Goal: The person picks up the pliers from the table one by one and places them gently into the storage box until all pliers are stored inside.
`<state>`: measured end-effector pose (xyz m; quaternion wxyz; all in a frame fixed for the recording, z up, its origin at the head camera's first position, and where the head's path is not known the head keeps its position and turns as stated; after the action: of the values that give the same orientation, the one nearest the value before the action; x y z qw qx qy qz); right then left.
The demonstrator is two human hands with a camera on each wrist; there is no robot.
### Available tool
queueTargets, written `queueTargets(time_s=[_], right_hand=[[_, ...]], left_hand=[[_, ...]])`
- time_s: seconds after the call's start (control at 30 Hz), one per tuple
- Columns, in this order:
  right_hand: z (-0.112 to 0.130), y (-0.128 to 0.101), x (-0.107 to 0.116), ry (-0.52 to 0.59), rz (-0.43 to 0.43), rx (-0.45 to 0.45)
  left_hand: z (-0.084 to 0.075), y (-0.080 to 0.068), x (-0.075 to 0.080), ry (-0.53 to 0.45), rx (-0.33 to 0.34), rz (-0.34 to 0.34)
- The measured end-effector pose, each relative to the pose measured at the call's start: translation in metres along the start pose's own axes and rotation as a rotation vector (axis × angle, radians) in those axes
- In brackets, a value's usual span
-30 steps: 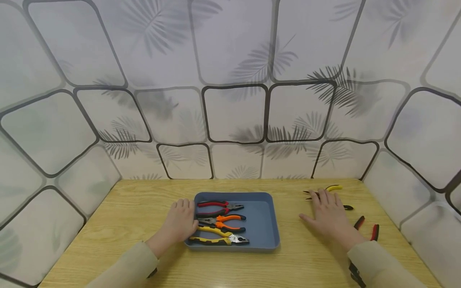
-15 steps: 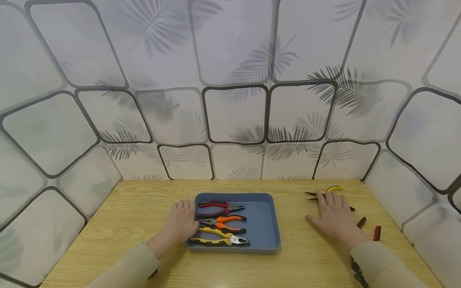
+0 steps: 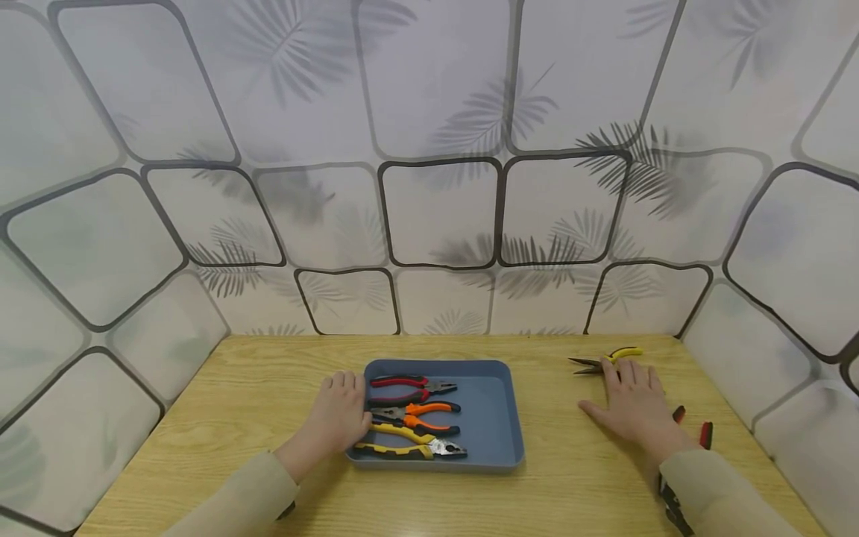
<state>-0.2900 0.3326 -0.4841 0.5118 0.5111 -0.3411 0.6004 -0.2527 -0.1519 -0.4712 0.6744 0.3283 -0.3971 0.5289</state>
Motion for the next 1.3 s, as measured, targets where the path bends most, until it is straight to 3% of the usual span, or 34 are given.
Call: queueTargets(time_s=[0.47, 0.73, 1.3], right_hand=[[-0.013, 0.009, -0.001, 0.001, 0.037, -0.001], [-0.028, 0.017, -0.004, 0.026, 0.033, 0.046], [-0.049, 0.028, -0.003, 0.074, 0.060, 0.010]], left_hand=[[0.000, 0.000, 0.001, 0.008, 0.005, -0.001], [0.000, -0.001, 0.002, 0.003, 0.005, -0.003], [0.000, -0.001, 0.001, 0.029, 0.006, -0.005]])
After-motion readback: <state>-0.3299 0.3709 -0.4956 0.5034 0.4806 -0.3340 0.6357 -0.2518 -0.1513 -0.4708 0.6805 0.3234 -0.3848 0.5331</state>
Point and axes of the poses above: each hand's wrist, its own y-axis towards the middle knuckle, its own x-axis out of the back of the hand, z = x × y, the point moved 2 cm from there along y, towards the middle knuckle, and after that the axes turned 15 degrees about y, right-handed, at the moved point
